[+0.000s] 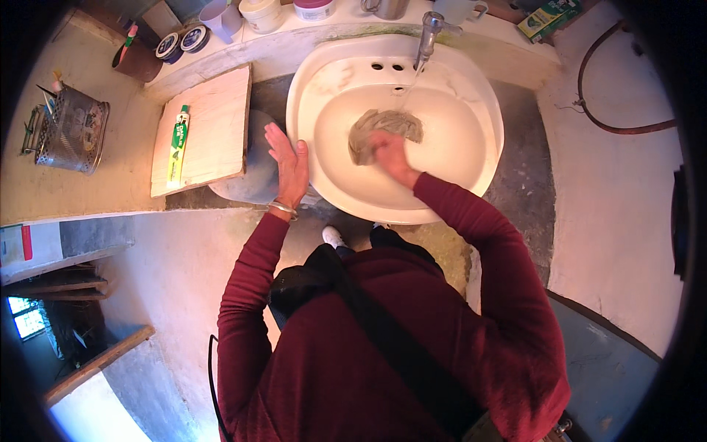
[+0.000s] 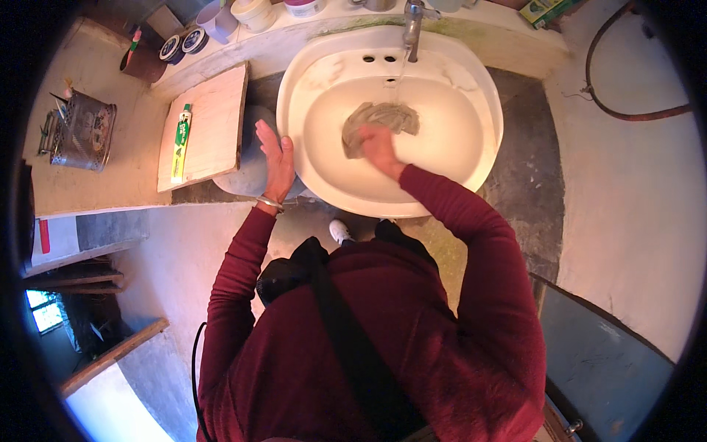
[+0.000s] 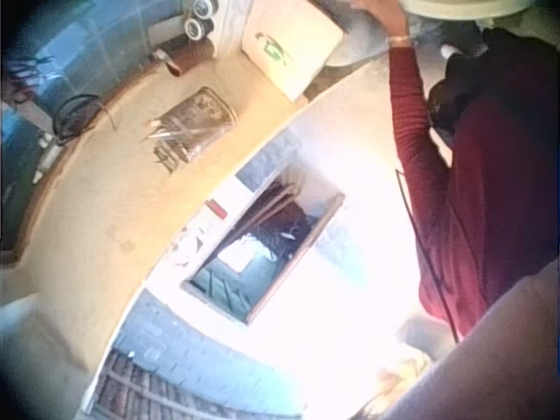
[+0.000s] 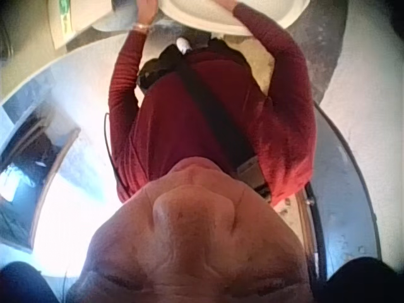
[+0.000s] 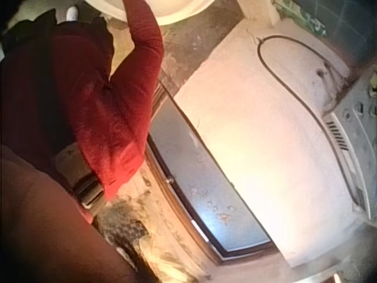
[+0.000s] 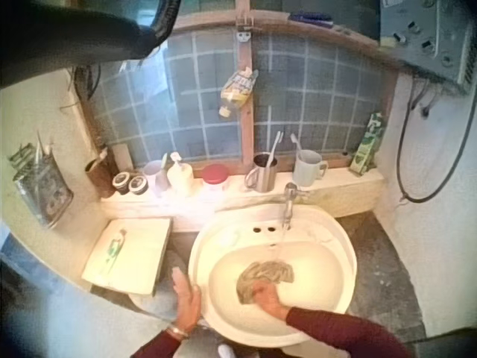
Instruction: The person washes a cloth in a sink, wrings it out, and then uses it to wipe a table surface. The person moves from the sink area to a table, wiping the surface thoroughly with the damp cloth.
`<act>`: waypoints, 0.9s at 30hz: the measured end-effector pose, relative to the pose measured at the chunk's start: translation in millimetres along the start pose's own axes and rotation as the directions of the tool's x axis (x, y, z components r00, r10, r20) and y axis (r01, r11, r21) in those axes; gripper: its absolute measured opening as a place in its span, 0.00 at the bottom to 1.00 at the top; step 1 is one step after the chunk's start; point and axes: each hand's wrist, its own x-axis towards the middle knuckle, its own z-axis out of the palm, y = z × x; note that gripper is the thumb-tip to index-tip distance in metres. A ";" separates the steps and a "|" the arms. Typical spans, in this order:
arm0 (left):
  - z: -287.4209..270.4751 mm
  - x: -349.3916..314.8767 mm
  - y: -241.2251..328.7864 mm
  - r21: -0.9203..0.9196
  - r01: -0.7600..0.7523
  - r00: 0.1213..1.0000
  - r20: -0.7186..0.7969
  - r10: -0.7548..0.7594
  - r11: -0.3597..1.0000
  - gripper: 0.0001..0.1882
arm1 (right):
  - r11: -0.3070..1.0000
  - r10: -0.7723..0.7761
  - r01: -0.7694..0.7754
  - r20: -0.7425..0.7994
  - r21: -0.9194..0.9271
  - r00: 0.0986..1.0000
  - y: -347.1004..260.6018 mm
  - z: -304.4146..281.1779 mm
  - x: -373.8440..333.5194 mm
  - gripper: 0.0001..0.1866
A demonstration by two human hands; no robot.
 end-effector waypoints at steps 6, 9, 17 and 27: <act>7.5 1.7 1.4 0.099 0.003 0.999 -0.047 0.002 0.995 0.40 | 0.667 -0.052 -0.226 -0.348 -0.710 0.936 24.3 -56.0 37.0 0.21; 13.0 3.7 6.7 0.133 -0.055 0.998 -0.026 0.059 0.990 0.41 | 0.691 0.137 -0.127 -0.043 -0.712 0.990 31.9 -53.7 42.9 0.22; 9.0 0.7 3.6 0.191 -0.029 0.999 -0.018 0.034 0.981 0.42 | 0.601 0.278 -0.064 0.133 -0.797 0.951 24.1 -81.7 69.1 0.17; 11.1 0.0 4.3 0.177 0.005 1.000 -0.004 -0.005 0.984 0.42 | 0.537 -0.136 0.157 0.099 -0.829 0.986 -51.3 -61.9 55.2 0.10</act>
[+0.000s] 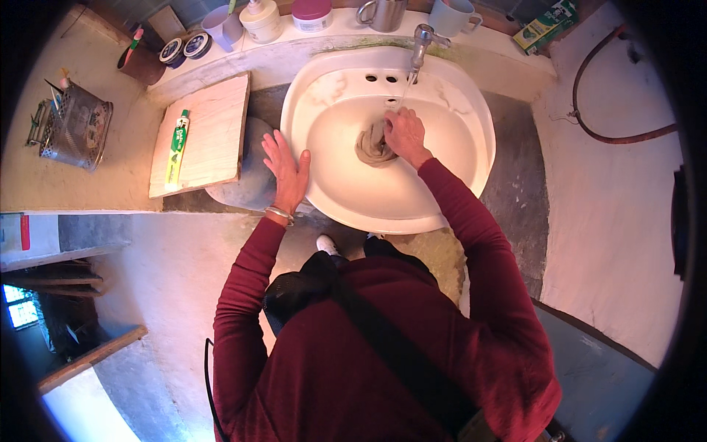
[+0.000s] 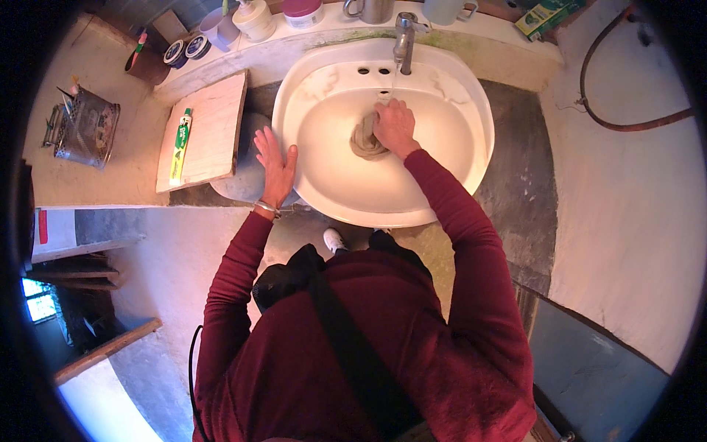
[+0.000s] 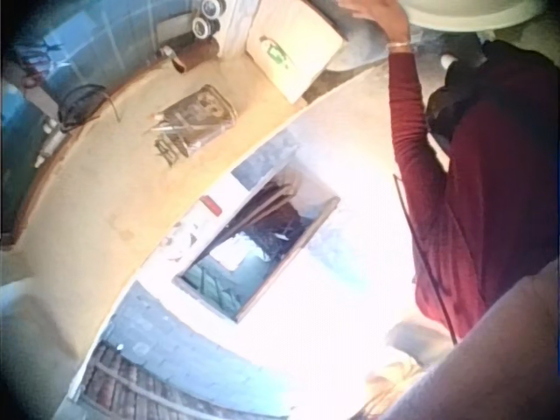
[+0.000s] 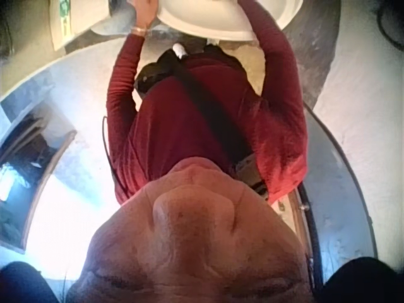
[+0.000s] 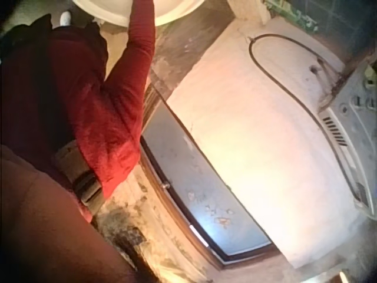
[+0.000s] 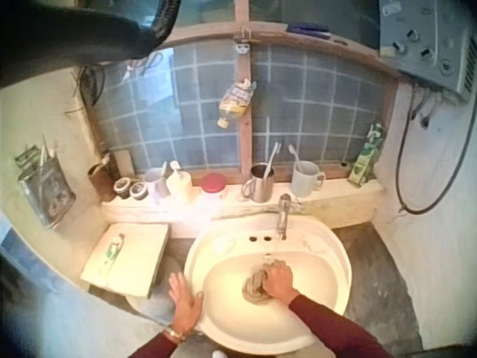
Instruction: The person washes a cloth in a sink, wrings it out, and then uses it to wipe a table surface. The person moves from the sink area to a table, wiping the surface thoroughly with the damp cloth.
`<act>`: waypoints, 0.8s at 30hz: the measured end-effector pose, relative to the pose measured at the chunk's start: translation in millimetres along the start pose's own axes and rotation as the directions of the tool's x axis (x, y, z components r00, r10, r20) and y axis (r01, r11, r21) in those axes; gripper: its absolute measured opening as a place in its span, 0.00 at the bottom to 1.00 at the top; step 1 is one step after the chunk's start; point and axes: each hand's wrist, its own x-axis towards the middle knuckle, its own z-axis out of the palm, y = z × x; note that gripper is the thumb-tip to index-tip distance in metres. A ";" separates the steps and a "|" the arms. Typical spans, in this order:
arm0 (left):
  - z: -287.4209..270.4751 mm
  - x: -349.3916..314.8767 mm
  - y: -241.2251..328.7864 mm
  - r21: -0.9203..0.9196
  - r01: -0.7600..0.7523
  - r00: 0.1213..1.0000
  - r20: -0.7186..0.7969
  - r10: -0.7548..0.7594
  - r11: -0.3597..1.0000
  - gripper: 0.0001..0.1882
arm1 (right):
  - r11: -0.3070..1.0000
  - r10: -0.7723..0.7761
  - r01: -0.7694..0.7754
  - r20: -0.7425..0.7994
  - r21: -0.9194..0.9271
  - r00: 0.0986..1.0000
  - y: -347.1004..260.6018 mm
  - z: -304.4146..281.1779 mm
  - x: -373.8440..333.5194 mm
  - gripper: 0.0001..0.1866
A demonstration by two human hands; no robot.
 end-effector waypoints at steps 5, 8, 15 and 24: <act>4.5 -4.6 -8.2 -0.043 0.037 0.999 0.021 -0.036 0.998 0.43 | 0.975 0.067 0.015 -0.356 0.222 0.932 -42.4 -19.2 50.1 0.09; 10.5 -3.8 -10.2 -0.056 0.029 0.998 0.053 -0.026 0.998 0.43 | 0.945 0.210 -0.027 -0.539 0.327 0.816 -29.8 20.8 90.7 0.13; -5.9 -0.7 -12.7 -0.096 0.002 0.995 0.101 0.008 0.995 0.41 | 0.903 -0.076 0.225 -0.378 0.367 0.923 -77.1 73.6 90.4 0.18; -14.1 1.6 -9.5 -0.194 0.014 0.988 0.155 0.017 0.981 0.41 | 0.608 0.310 0.203 -0.465 0.767 0.829 -81.8 66.3 112.2 0.11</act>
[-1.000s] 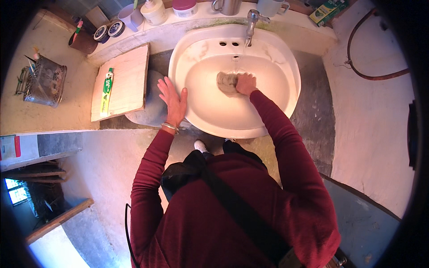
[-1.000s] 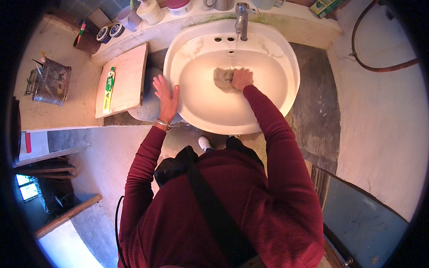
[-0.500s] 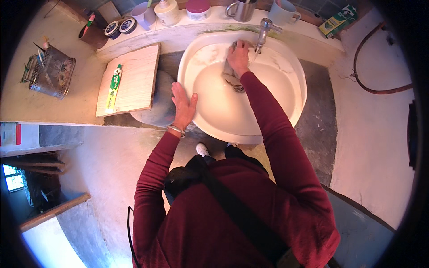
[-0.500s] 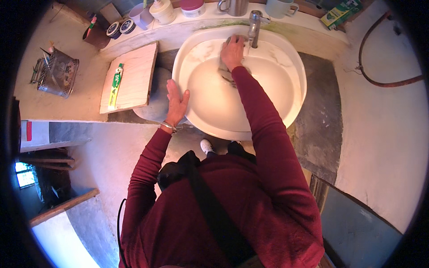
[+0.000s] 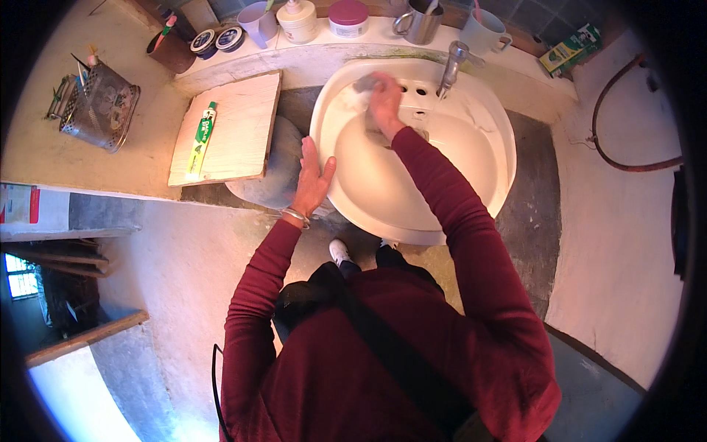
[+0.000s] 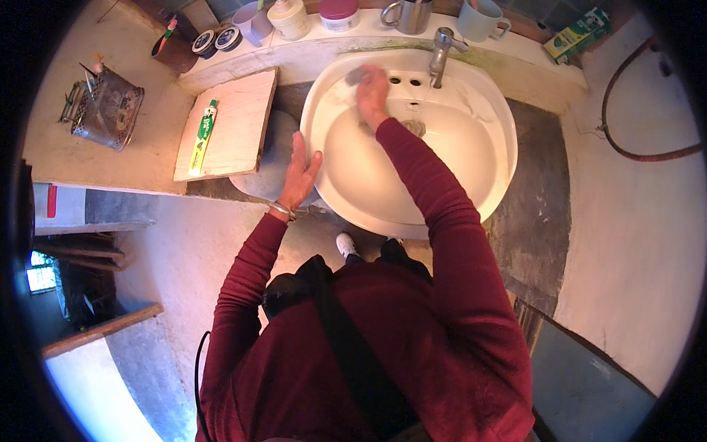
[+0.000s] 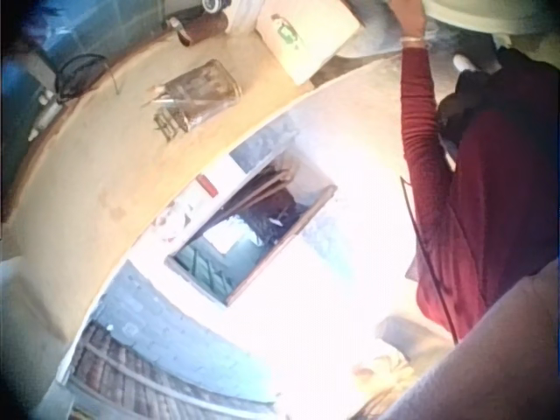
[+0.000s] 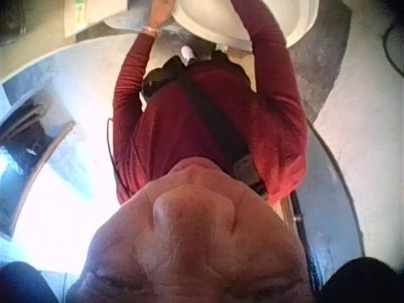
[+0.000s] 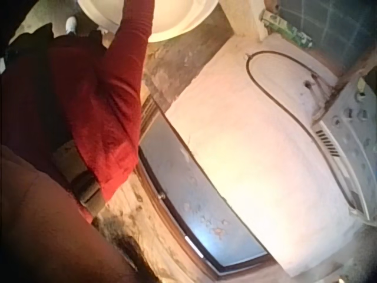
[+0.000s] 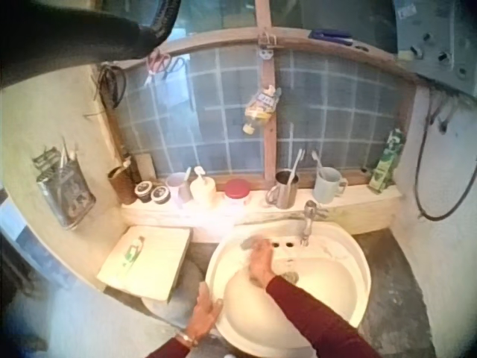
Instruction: The person washes a cloth in a sink, wrings it out, and then uses it to wipe a table surface. The person moves from the sink area to a table, wiping the surface thoroughly with the damp cloth.
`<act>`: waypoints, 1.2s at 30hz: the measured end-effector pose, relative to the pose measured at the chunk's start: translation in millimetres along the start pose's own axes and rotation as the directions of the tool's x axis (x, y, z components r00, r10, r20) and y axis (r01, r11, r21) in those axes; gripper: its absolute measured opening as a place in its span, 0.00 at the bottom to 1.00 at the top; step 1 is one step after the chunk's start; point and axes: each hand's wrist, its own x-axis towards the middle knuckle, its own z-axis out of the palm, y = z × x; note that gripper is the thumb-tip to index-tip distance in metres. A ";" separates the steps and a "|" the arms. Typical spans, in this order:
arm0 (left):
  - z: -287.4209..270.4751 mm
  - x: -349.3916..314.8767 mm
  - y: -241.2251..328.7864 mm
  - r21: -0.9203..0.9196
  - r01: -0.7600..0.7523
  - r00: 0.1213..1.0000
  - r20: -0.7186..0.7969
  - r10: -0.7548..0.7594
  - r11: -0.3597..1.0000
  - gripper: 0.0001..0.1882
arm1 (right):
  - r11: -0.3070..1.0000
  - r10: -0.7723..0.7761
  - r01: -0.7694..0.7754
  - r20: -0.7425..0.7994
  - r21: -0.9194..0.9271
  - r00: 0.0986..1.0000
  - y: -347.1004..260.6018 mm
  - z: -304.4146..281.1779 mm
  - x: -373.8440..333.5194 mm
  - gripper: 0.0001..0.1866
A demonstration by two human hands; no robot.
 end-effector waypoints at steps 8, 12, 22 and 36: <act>1.3 -3.4 -1.4 -0.004 -0.018 1.000 0.000 0.018 1.000 0.43 | 0.954 -0.180 0.214 0.171 -0.211 0.969 -15.0 41.7 -6.7 0.17; -10.5 -4.3 10.1 -0.234 0.162 0.986 0.085 -0.146 0.959 0.44 | 0.972 -0.186 0.231 0.479 -0.036 0.858 -27.6 27.8 -44.6 0.15; -11.4 12.2 -21.3 -0.738 0.207 0.978 0.169 -0.120 0.642 0.39 | 0.963 -0.217 0.268 0.536 -0.017 0.816 -59.0 8.3 -94.8 0.14; -10.7 11.5 -25.7 0.075 0.041 0.998 0.053 -0.045 0.996 0.40 | 0.973 -0.230 0.070 0.947 0.220 0.224 -105.3 -154.9 -147.1 0.13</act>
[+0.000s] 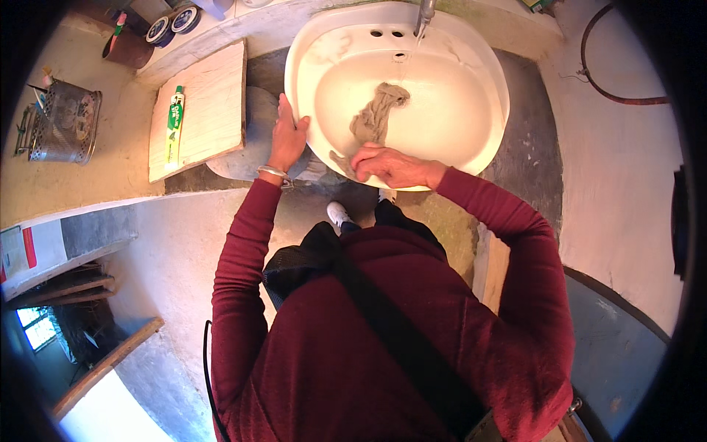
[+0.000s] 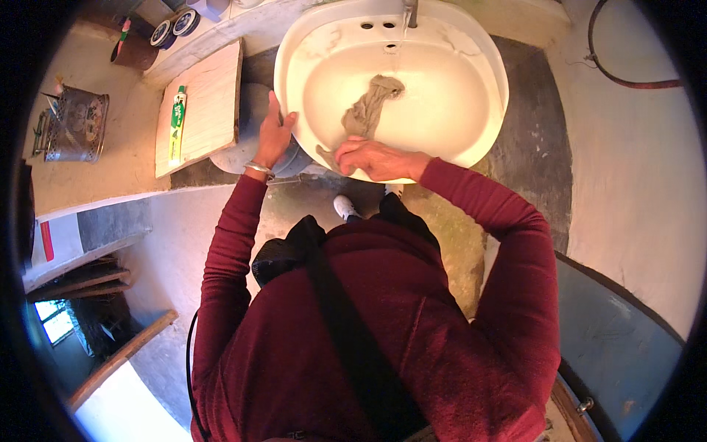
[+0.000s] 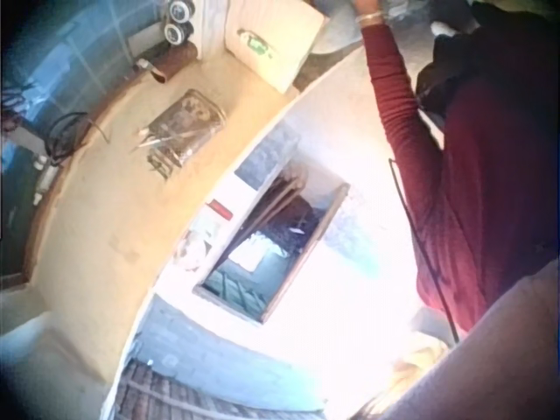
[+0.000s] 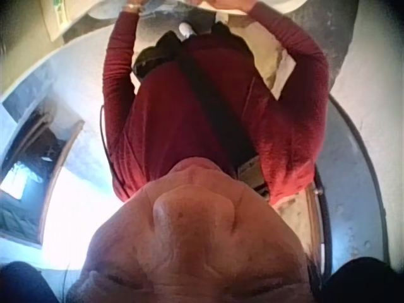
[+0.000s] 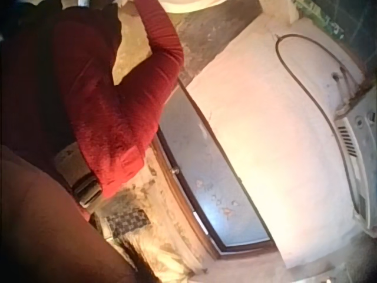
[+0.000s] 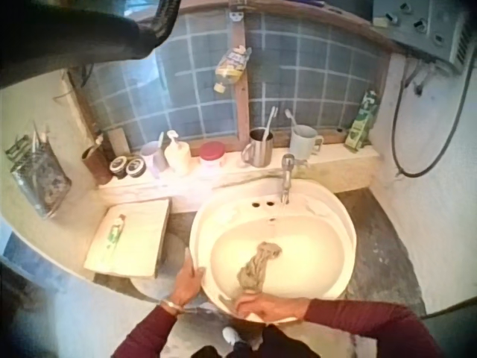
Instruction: The person washes a cloth in a sink, wrings it out, and then uses it to wipe a table surface. The person moves from the sink area to a table, wiping the surface thoroughly with the damp cloth.
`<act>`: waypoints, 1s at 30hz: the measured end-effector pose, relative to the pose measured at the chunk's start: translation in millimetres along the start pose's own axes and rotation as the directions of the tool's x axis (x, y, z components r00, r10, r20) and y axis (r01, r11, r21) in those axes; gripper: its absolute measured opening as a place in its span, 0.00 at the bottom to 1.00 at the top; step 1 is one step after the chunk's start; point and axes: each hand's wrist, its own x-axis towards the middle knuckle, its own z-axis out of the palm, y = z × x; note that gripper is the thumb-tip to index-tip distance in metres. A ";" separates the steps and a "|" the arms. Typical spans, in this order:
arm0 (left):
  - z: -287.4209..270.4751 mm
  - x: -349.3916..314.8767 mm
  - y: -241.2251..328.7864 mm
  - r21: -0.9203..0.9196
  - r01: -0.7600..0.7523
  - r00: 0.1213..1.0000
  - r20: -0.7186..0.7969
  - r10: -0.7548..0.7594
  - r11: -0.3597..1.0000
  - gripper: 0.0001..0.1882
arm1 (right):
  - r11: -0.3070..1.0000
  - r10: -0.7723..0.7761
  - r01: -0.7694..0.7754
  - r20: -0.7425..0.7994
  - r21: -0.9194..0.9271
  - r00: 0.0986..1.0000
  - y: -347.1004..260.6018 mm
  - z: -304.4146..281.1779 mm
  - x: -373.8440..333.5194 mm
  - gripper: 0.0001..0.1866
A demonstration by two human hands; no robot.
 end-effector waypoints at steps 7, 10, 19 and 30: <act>-0.7 -1.0 19.5 0.114 -0.025 1.000 0.000 0.025 0.993 0.48 | 0.979 -0.012 -0.071 -0.403 -0.191 0.915 4.9 51.3 60.4 0.12; 1.2 -2.5 10.4 0.141 -0.046 0.999 -0.022 0.050 0.989 0.53 | 0.931 -0.012 -0.157 -0.459 -0.329 0.889 -14.5 62.7 46.8 0.09; 6.3 5.0 3.1 0.182 -0.061 0.996 -0.045 0.071 0.981 0.53 | 0.862 0.075 -0.230 -0.335 -0.452 0.939 -33.4 16.7 -111.3 0.08; 14.9 18.3 10.7 0.064 0.064 0.997 -0.057 -0.060 0.996 0.57 | 0.637 0.175 -0.664 -0.765 -0.392 0.620 -35.7 28.1 -153.3 0.12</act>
